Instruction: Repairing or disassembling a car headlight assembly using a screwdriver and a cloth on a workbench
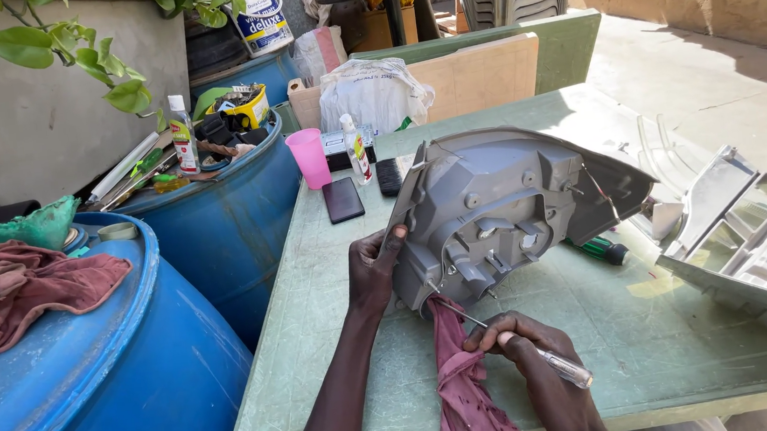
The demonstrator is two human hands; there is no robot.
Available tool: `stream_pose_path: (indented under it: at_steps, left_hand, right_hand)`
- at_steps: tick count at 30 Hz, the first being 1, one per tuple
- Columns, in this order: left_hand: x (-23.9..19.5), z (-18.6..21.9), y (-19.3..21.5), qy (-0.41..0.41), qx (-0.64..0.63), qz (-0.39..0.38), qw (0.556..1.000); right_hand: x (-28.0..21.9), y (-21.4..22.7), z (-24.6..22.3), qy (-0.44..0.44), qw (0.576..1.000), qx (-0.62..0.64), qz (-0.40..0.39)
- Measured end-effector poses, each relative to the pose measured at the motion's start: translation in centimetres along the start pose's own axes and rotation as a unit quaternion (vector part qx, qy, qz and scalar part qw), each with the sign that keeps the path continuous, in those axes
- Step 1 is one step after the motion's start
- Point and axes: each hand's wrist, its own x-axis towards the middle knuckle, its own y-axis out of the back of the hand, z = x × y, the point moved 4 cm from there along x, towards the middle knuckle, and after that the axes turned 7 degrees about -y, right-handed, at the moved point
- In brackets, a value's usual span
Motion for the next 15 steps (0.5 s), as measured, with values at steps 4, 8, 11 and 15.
stream_pose_path:
  at_steps: [4,8,11,15]
  left_hand:
    - [-0.1,0.4,0.0,-0.004,-0.011,-0.007,1.0]
    - [-0.2,1.0,0.0,-0.005,0.002,-0.018,1.0]
    - [-0.1,1.2,0.0,0.002,0.004,-0.018,1.0]
    - [0.0,0.8,0.2,0.006,0.009,-0.015,1.0]
  right_hand:
    - [0.1,0.4,0.5,0.03,0.997,-0.074,-0.02]
    - [-0.5,-0.5,-1.1,0.181,0.97,-0.131,-0.099]
    - [-1.7,-1.9,-1.2,0.289,0.933,-0.174,-0.126]
    - [-0.8,-1.0,0.1,0.233,0.958,-0.077,-0.15]
